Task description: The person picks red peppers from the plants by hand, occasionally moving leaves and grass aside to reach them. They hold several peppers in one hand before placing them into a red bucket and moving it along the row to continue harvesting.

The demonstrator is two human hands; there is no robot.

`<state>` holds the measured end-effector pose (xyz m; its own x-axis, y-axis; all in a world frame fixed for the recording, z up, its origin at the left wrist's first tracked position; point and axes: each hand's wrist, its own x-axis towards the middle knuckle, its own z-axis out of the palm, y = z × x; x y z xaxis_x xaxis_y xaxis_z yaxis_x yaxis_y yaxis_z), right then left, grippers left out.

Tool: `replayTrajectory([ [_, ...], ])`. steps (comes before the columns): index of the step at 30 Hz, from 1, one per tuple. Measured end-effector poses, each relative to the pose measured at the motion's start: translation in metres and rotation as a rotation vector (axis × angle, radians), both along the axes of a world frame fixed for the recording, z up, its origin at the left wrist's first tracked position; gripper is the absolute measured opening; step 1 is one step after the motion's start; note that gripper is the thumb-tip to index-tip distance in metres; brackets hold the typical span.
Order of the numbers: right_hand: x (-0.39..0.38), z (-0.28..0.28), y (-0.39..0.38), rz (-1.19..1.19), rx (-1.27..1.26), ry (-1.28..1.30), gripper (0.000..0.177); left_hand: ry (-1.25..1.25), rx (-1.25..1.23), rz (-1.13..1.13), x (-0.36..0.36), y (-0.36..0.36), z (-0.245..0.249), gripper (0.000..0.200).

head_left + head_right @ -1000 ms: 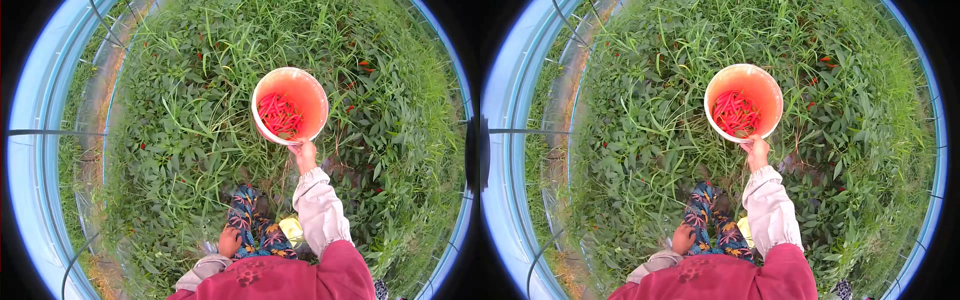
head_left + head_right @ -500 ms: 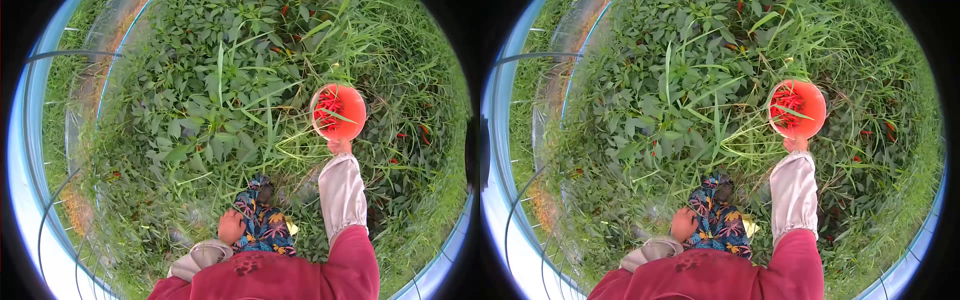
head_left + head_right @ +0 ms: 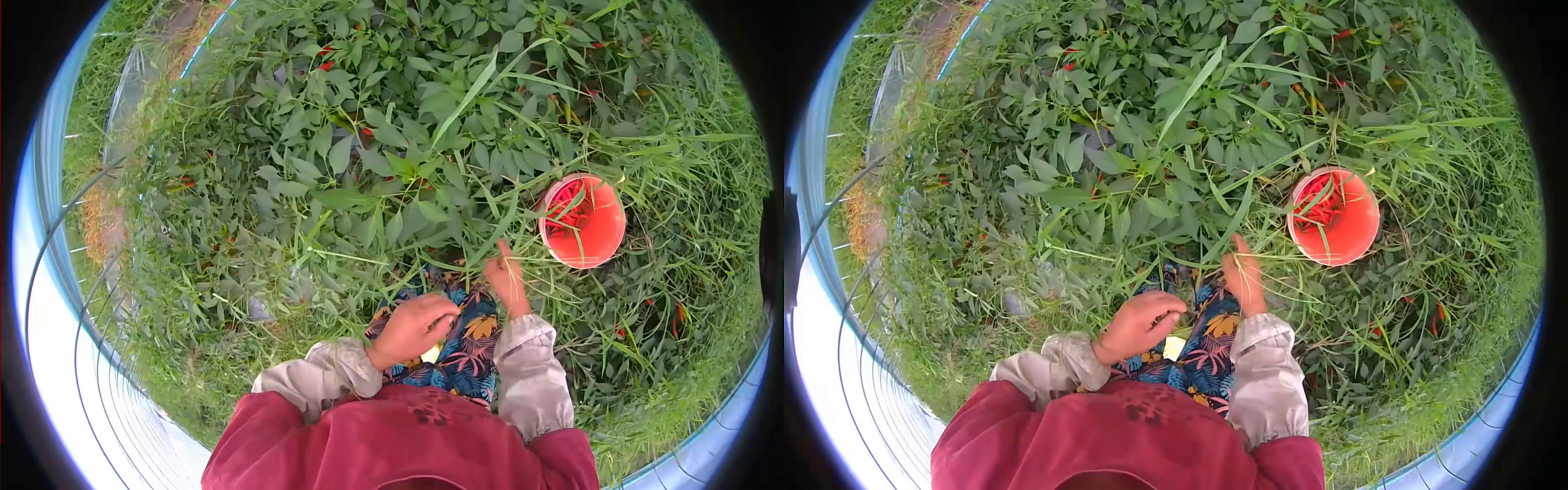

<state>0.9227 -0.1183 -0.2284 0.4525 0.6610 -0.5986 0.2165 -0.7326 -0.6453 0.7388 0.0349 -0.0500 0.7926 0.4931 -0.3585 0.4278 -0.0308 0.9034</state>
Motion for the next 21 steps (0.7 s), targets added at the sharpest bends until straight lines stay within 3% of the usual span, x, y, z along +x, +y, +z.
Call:
replayTrajectory([
  [2, -0.017, 0.032, 0.01, 0.108, -0.018, 0.167, 0.054, -0.253, 0.248, 0.052, 0.048, 0.057, 0.023, 0.019],
  [3, -0.021, 0.054, 0.017, 0.36, -0.03, 0.054, 0.054, -0.306, 0.443, 0.112, 0.063, 0.086, 0.02, 0.021],
  [4, -0.026, 0.074, 0.02, 0.613, -0.039, -0.063, 0.054, -0.276, 0.542, 0.207, 0.072, 0.113, 0.011, 0.022],
  [7, -0.044, 0.108, 0.016, 1.033, -0.009, 0.059, 0.053, 0.164, 0.814, 0.298, 0.074, 0.171, -0.053, 0.035],
  [8, -0.047, 0.126, 0.029, 1.161, -0.04, 0.125, 0.052, 0.178, 0.824, 0.329, 0.058, 0.159, -0.089, 0.035],
  [9, -0.044, 0.145, 0.048, 1.188, 0.024, 0.299, 0.053, 0.348, 0.677, 0.262, 0.04, 0.139, -0.128, 0.041],
  [12, -0.014, 0.193, 0.118, 1.033, 0.078, 0.889, 0.052, 0.498, 0.12, 0.228, 0.031, 0.075, -0.137, 0.043],
  [14, 0.013, 0.206, 0.156, 0.5, 0.017, 1.26, 0.049, 0.494, 0.057, 0.21, 0.037, 0.026, -0.149, 0.033],
  [15, 0.023, 0.203, 0.173, 0.315, 0.06, 1.109, 0.047, 0.24, -0.059, 0.362, 0.038, 0.006, -0.149, 0.028],
  [16, 0.031, 0.194, 0.189, 0.134, 0.1, 0.954, 0.046, 0.243, 0.068, 0.372, 0.04, -0.015, -0.161, 0.03],
  [17, 0.031, 0.162, 0.2, 0.146, 0.319, 0.533, 0.048, 0.254, 0.197, 0.386, 0.043, -0.037, -0.174, 0.032],
  [18, 0.043, 0.149, 0.22, 0.348, 0.263, 0.12, 0.052, 0.25, 0.134, 0.475, 0.051, -0.057, -0.201, 0.022],
  [20, 0.05, 0.082, 0.232, 0.636, 0.574, -0.388, 0.056, 0.378, 0.214, 0.495, 0.076, -0.064, -0.2, 0.019],
  [21, 0.053, 0.059, 0.226, 0.644, 0.581, -0.383, 0.056, 0.382, 0.217, 0.506, 0.088, -0.06, -0.194, 0.019],
])
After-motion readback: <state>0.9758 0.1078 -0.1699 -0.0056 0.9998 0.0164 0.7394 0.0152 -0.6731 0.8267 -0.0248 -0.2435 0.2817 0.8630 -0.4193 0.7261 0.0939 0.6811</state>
